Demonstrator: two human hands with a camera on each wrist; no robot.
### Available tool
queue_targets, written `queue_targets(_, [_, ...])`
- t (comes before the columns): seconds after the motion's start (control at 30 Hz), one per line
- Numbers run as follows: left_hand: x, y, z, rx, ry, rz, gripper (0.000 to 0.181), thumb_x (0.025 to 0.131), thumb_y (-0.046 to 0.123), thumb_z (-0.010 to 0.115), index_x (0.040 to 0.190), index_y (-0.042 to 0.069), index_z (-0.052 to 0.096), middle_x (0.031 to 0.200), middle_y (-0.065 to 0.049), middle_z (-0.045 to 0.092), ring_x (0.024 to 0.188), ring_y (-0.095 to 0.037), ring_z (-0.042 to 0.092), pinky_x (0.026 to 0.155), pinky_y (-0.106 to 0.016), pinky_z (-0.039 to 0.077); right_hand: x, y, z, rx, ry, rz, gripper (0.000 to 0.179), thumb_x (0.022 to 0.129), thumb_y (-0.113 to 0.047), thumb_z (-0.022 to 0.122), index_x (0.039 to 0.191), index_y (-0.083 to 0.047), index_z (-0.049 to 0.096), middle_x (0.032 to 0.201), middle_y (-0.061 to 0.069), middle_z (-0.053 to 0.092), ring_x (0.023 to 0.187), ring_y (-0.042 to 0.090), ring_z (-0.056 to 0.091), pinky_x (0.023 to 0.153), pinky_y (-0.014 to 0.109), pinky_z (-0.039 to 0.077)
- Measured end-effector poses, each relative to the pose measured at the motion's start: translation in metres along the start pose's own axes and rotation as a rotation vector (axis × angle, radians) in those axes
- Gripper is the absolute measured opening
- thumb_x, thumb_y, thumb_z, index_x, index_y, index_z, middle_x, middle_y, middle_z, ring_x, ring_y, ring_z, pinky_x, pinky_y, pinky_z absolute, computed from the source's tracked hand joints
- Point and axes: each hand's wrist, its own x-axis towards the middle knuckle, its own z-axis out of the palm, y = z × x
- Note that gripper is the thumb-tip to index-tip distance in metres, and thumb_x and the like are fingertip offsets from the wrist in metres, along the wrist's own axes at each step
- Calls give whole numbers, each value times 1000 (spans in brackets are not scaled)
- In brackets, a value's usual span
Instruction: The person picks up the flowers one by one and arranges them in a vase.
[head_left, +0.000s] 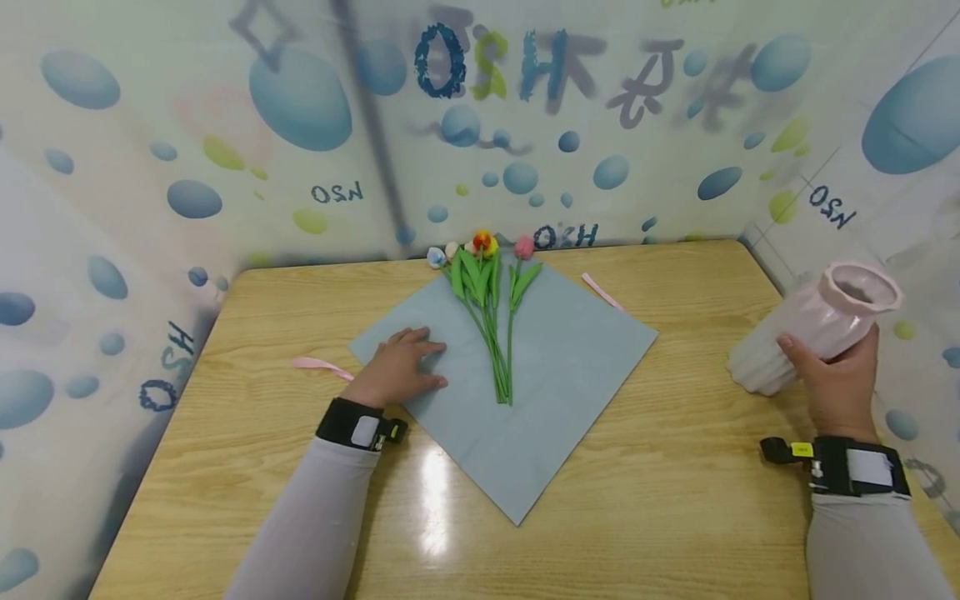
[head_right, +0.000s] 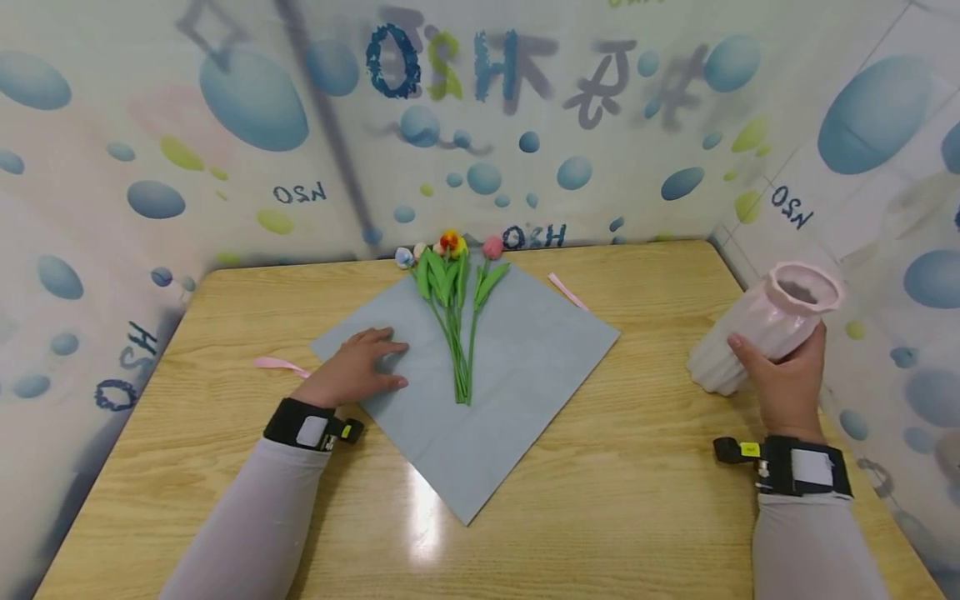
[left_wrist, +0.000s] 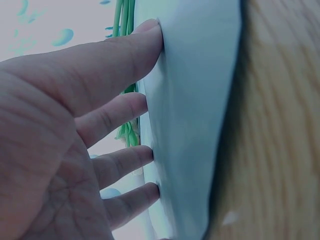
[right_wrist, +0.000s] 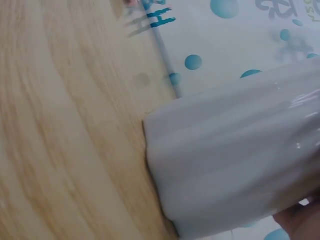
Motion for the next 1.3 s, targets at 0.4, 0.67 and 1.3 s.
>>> queue_targets(0.4, [1,0,1,-2,-1,-4,61,94,38,77,147,14,59,164,-21,39,153,-51,29,114,-80,24,1,-6,-23,-56,-274,-100,76,99,3,63,160,-27,28,153,-7,44,141,12,40,110,6,35])
queue_targets(0.67, [0,0,0,-1,1,-2,62,94,38,77,148,14,59,164,-22,39,153,-51,29,114,-80,24,3,-7,-31,-140,-310,-106,75,100,1,62,162,-28,29,155,-7,43,141,8,42,108,4,36])
queue_targets(1.3, [-3,-5,3,28,12,6,62,95,40,74,149,14,58,164,-22,39,153,-51,28,115,-79,25,-2,-2,-17,105,-316,-94,71,98,10,61,158,-19,38,147,-7,51,137,11,46,109,8,39])
